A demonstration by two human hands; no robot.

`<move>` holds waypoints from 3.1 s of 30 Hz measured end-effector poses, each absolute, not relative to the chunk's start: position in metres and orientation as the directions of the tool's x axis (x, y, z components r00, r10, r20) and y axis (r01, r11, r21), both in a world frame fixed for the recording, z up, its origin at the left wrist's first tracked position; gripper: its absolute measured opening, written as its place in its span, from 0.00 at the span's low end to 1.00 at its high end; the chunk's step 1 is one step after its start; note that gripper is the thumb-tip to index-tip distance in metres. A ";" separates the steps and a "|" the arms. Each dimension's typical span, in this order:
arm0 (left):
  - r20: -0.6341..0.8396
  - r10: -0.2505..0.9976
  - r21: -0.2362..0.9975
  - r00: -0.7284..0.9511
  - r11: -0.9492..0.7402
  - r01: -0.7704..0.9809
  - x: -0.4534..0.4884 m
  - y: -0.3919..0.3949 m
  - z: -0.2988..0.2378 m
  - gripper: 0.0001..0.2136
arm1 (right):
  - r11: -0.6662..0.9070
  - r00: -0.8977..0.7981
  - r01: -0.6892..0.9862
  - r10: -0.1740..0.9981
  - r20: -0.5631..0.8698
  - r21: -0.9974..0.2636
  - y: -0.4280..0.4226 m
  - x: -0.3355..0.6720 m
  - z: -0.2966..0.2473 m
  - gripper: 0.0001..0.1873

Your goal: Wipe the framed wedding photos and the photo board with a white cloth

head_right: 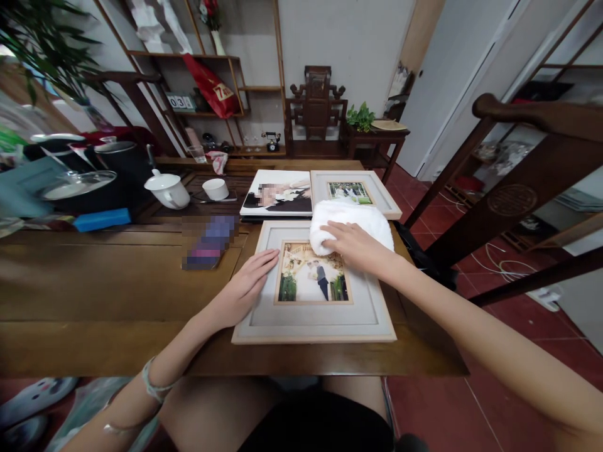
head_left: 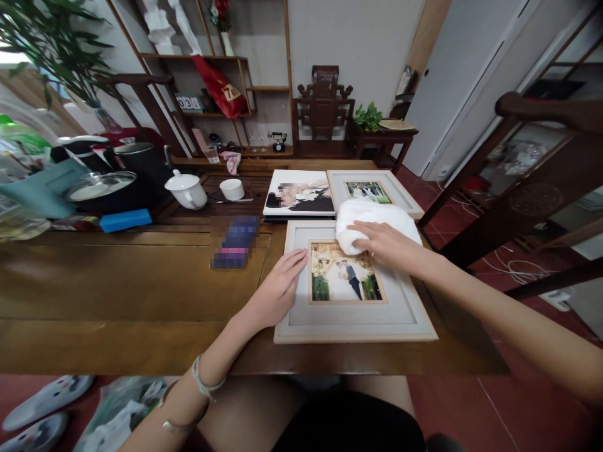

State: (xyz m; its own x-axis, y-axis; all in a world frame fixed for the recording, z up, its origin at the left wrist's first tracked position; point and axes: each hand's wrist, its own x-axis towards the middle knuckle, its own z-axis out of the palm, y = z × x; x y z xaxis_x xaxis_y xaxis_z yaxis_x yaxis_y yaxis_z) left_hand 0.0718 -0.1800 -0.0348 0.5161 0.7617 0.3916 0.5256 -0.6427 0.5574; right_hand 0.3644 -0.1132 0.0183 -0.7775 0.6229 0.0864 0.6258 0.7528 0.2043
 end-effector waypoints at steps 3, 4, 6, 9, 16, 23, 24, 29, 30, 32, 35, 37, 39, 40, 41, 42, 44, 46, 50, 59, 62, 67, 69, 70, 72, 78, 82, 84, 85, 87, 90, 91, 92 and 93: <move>0.388 0.766 0.559 0.512 -0.638 0.530 0.072 -0.180 -0.034 0.21 | 0.767 -0.781 0.623 0.622 0.061 0.154 -0.131 0.358 0.023 0.24; 0.386 0.767 0.557 0.513 -0.637 0.533 0.072 -0.180 -0.034 0.21 | 0.776 -0.785 0.618 0.618 0.049 0.122 -0.140 0.355 0.027 0.23; 0.380 0.769 0.551 0.515 -0.635 0.542 0.072 -0.180 -0.033 0.21 | 0.800 -0.801 0.599 0.599 0.011 0.030 -0.163 0.347 0.036 0.21; 0.371 0.772 0.545 0.516 -0.631 0.552 0.072 -0.180 -0.033 0.21 | 0.826 -0.837 0.546 0.544 -0.055 -0.143 -0.202 0.337 0.053 0.17; 0.365 0.778 0.552 0.512 -0.624 0.553 0.073 -0.180 -0.035 0.21 | 0.823 -0.854 0.503 0.521 -0.002 -0.266 -0.235 0.328 0.050 0.17; 0.352 0.781 0.560 0.516 -0.618 0.552 0.072 -0.180 -0.033 0.22 | 0.830 -0.825 0.557 0.553 0.114 0.002 -0.164 0.359 0.016 0.24; 0.351 0.781 0.562 0.516 -0.617 0.551 0.072 -0.180 -0.032 0.22 | 0.821 -0.816 0.570 0.562 0.135 0.031 -0.152 0.363 0.014 0.24; 0.355 0.779 0.571 0.517 -0.619 0.539 0.071 -0.180 -0.032 0.22 | 0.783 -0.784 0.612 0.583 0.214 0.110 -0.113 0.365 0.012 0.23; 0.356 0.777 0.572 0.519 -0.621 0.537 0.071 -0.180 -0.032 0.22 | 0.781 -0.779 0.616 0.586 0.225 0.099 -0.109 0.363 0.012 0.23; 0.360 0.774 0.572 0.521 -0.624 0.532 0.071 -0.180 -0.031 0.22 | 0.785 -0.772 0.617 0.590 0.238 0.052 -0.107 0.359 0.013 0.22; 0.360 0.776 0.573 0.519 -0.622 0.533 0.071 -0.180 -0.031 0.22 | 0.807 -0.786 0.590 0.580 0.215 -0.022 -0.120 0.354 0.018 0.20; 0.357 0.779 0.571 0.516 -0.619 0.539 0.072 -0.180 -0.031 0.22 | 0.824 -0.806 0.562 0.565 0.174 -0.070 -0.140 0.351 0.023 0.18; 0.365 0.775 0.567 0.516 -0.624 0.537 0.072 -0.180 -0.032 0.22 | 0.830 -0.822 0.541 0.555 0.124 -0.135 -0.165 0.347 0.031 0.16; 0.373 0.771 0.565 0.516 -0.630 0.533 0.072 -0.180 -0.032 0.22 | 0.828 -0.826 0.533 0.554 0.103 -0.175 -0.179 0.345 0.036 0.15; 0.381 0.767 0.563 0.517 -0.635 0.529 0.072 -0.180 -0.033 0.22 | 0.822 -0.829 0.526 0.552 0.084 -0.218 -0.193 0.343 0.040 0.15; 0.387 0.763 0.560 0.517 -0.640 0.526 0.072 -0.179 -0.033 0.22 | 0.818 -0.836 0.513 0.545 0.067 -0.259 -0.207 0.340 0.045 0.16; 0.385 0.762 0.554 0.520 -0.642 0.530 0.071 -0.179 -0.035 0.22 | 0.822 -0.860 0.463 0.507 0.055 -0.331 -0.230 0.334 0.053 0.17; 0.371 0.765 0.548 0.527 -0.638 0.541 0.071 -0.178 -0.035 0.22 | 0.839 -0.887 0.403 0.457 0.071 -0.366 -0.243 0.329 0.055 0.18; 0.364 0.765 0.543 0.532 -0.638 0.546 0.071 -0.178 -0.035 0.21 | 0.858 -0.870 0.433 0.478 0.122 -0.275 -0.230 0.329 0.037 0.19; 0.354 0.776 0.556 0.522 -0.623 0.550 0.072 -0.180 -0.031 0.22 | 0.674 -0.646 0.738 0.689 0.328 0.036 -0.136 0.358 0.003 0.19; 0.366 0.772 0.556 0.519 -0.629 0.543 0.072 -0.180 -0.032 0.22 | 0.641 -0.607 0.767 0.715 0.346 0.021 -0.117 0.359 0.005 0.19; 0.392 0.761 0.554 0.517 -0.644 0.527 0.072 -0.181 -0.032 0.22 | 0.753 -0.729 0.658 0.641 0.241 -0.012 -0.124 0.350 0.014 0.18; 0.392 0.760 0.552 0.519 -0.645 0.528 0.072 -0.181 -0.032 0.22 | 0.773 -0.756 0.632 0.630 0.180 -0.054 -0.143 0.347 0.022 0.16; 0.388 0.761 0.551 0.520 -0.644 0.531 0.072 -0.181 -0.032 0.22 | 0.776 -0.763 0.626 0.629 0.145 -0.076 -0.154 0.345 0.027 0.15; 0.376 0.766 0.547 0.522 -0.638 0.542 0.072 -0.181 -0.032 0.22 | 0.775 -0.774 0.621 0.630 0.066 -0.118 -0.180 0.344 0.039 0.14; 0.380 0.761 0.549 0.526 -0.643 0.534 0.071 -0.180 -0.034 0.22 | 0.798 -0.842 0.531 0.533 -0.075 -0.285 -0.246 0.334 0.064 0.15; 0.371 0.763 0.542 0.529 -0.641 0.544 0.071 -0.180 -0.033 0.22 | 0.843 -0.866 0.475 0.499 0.036 -0.254 -0.250 0.326 0.046 0.18; 0.360 0.764 0.536 0.535 -0.639 0.552 0.071 -0.180 -0.032 0.22 | 0.846 -0.850 0.496 0.519 0.090 -0.195 -0.237 0.328 0.030 0.18; 0.352 0.767 0.533 0.537 -0.636 0.558 0.071 -0.180 -0.032 0.22 | 0.840 -0.835 0.519 0.538 0.116 -0.159 -0.228 0.330 0.023 0.18; 0.338 0.772 0.532 0.538 -0.629 0.567 0.071 -0.180 -0.031 0.22 | 0.809 -0.793 0.582 0.586 0.166 -0.077 -0.207 0.338 0.012 0.19; 0.341 0.773 0.537 0.535 -0.627 0.565 0.071 -0.180 -0.031 0.22 | 0.736 -0.721 0.676 0.652 0.234 0.033 -0.171 0.350 0.006 0.16; 0.345 0.772 0.539 0.533 -0.628 0.561 0.071 -0.180 -0.031 0.22 | 0.712 -0.700 0.700 0.669 0.250 0.058 -0.160 0.353 0.006 0.16; 0.349 0.771 0.540 0.533 -0.630 0.558 0.071 -0.180 -0.031 0.22 | 0.689 -0.681 0.721 0.684 0.262 0.076 -0.149 0.355 0.007 0.15; 0.351 0.769 0.540 0.533 -0.632 0.556 0.071 -0.180 -0.031 0.22 | 0.668 -0.662 0.739 0.697 0.274 0.087 -0.139 0.355 0.008 0.16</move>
